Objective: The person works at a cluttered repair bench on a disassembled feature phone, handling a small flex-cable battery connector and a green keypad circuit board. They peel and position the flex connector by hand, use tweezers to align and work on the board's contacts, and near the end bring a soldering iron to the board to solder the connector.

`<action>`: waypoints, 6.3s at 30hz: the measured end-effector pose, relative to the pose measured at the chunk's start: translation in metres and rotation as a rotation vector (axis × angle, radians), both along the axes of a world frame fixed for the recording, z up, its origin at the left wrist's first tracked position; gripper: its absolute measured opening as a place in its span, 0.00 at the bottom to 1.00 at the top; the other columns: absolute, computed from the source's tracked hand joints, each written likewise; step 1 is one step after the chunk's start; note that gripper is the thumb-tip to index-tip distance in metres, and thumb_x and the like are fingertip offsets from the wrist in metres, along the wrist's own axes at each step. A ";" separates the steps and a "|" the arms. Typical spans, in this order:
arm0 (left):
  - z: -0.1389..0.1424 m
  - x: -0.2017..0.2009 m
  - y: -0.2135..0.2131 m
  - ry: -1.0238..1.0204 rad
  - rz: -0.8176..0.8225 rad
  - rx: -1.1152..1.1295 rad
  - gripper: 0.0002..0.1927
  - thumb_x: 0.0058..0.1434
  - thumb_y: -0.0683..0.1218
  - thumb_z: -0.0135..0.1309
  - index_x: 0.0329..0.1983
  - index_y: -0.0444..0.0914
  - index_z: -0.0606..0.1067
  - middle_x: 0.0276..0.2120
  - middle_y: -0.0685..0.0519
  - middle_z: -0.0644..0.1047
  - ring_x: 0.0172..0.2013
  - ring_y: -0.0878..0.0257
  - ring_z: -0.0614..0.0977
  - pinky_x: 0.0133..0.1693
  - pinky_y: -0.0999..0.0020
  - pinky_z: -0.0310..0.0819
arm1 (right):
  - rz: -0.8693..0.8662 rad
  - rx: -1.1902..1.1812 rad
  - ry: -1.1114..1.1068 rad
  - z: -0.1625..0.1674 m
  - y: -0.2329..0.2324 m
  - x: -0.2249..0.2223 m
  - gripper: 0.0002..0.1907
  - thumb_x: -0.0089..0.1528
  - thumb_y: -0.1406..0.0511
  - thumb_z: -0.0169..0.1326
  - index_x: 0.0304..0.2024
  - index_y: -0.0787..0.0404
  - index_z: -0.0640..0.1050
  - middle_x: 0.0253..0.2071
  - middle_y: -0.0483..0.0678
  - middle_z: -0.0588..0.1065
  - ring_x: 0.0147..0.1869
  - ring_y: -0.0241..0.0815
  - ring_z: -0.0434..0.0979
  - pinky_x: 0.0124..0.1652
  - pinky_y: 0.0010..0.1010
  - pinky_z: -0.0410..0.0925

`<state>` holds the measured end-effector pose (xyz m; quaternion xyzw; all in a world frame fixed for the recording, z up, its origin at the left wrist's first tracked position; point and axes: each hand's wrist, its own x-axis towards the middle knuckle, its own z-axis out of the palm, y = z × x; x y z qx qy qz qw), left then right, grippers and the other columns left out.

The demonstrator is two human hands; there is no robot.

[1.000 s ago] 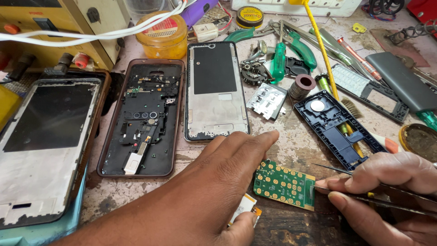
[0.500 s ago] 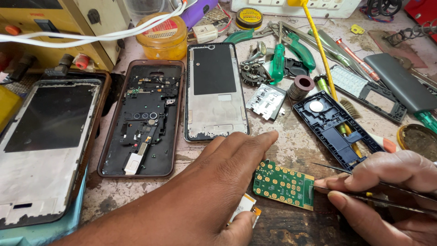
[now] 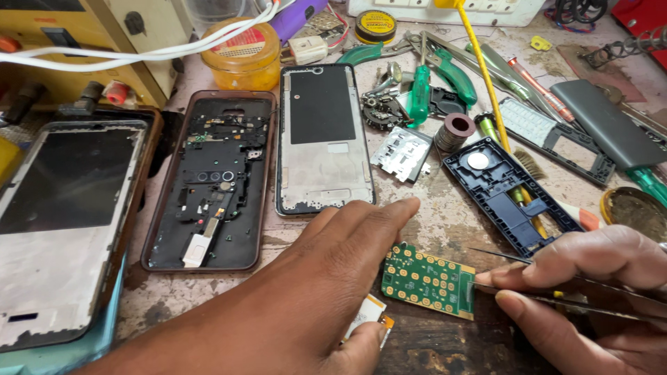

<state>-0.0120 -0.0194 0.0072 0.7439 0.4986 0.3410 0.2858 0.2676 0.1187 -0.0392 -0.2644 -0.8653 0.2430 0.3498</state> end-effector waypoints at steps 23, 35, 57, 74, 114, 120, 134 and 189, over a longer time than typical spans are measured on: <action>-0.017 -0.008 0.009 0.032 -0.023 -0.199 0.31 0.54 0.40 0.58 0.63 0.46 0.70 0.62 0.47 0.62 0.64 0.51 0.65 0.56 0.55 0.61 | 0.058 0.094 0.032 0.030 -0.014 -0.021 0.13 0.54 0.69 0.65 0.33 0.55 0.72 0.28 0.36 0.79 0.40 0.32 0.85 0.68 0.41 0.64; -0.026 -0.009 0.006 0.028 -0.022 -0.133 0.26 0.54 0.41 0.61 0.58 0.46 0.73 0.63 0.44 0.63 0.66 0.48 0.66 0.60 0.57 0.61 | 0.107 -0.006 0.089 0.030 -0.013 -0.023 0.12 0.55 0.72 0.64 0.33 0.56 0.73 0.28 0.38 0.79 0.40 0.33 0.85 0.54 0.31 0.76; -0.027 -0.007 0.007 0.024 -0.013 -0.129 0.26 0.54 0.41 0.62 0.57 0.44 0.74 0.63 0.44 0.63 0.68 0.48 0.64 0.60 0.58 0.61 | 0.124 -0.008 0.056 0.028 -0.007 -0.021 0.13 0.55 0.70 0.68 0.34 0.57 0.74 0.32 0.42 0.81 0.43 0.34 0.88 0.44 0.26 0.80; -0.022 -0.007 0.006 0.034 -0.016 -0.177 0.26 0.55 0.42 0.61 0.58 0.45 0.73 0.62 0.46 0.64 0.66 0.51 0.66 0.59 0.58 0.62 | 0.102 -0.165 0.091 0.026 -0.007 -0.016 0.13 0.55 0.74 0.66 0.34 0.60 0.74 0.33 0.47 0.81 0.43 0.38 0.89 0.42 0.29 0.79; -0.022 -0.008 0.005 -0.009 -0.014 -0.137 0.23 0.54 0.41 0.61 0.55 0.46 0.76 0.61 0.47 0.66 0.62 0.53 0.68 0.59 0.60 0.64 | 0.040 -0.358 0.231 0.015 -0.014 -0.010 0.16 0.54 0.79 0.62 0.39 0.62 0.72 0.34 0.46 0.76 0.47 0.43 0.90 0.50 0.36 0.81; -0.022 -0.008 0.005 -0.019 -0.009 -0.121 0.23 0.54 0.41 0.62 0.54 0.45 0.76 0.60 0.47 0.66 0.61 0.53 0.71 0.57 0.61 0.65 | 0.058 -0.374 0.233 0.015 -0.012 -0.009 0.15 0.55 0.79 0.63 0.38 0.61 0.73 0.34 0.46 0.76 0.47 0.42 0.91 0.49 0.36 0.80; -0.023 -0.008 0.006 -0.019 -0.008 -0.155 0.22 0.54 0.41 0.62 0.53 0.46 0.76 0.59 0.48 0.67 0.60 0.54 0.70 0.56 0.62 0.67 | 0.033 -0.329 0.203 0.017 -0.015 -0.010 0.16 0.54 0.78 0.64 0.37 0.60 0.73 0.36 0.46 0.75 0.47 0.40 0.91 0.48 0.34 0.79; -0.009 -0.001 0.006 -0.064 -0.010 0.003 0.18 0.54 0.42 0.57 0.49 0.39 0.78 0.52 0.46 0.70 0.59 0.52 0.73 0.59 0.59 0.65 | 0.397 -1.051 -0.241 0.025 0.042 0.015 0.15 0.58 0.80 0.61 0.48 0.73 0.78 0.53 0.64 0.76 0.55 0.64 0.80 0.52 0.57 0.75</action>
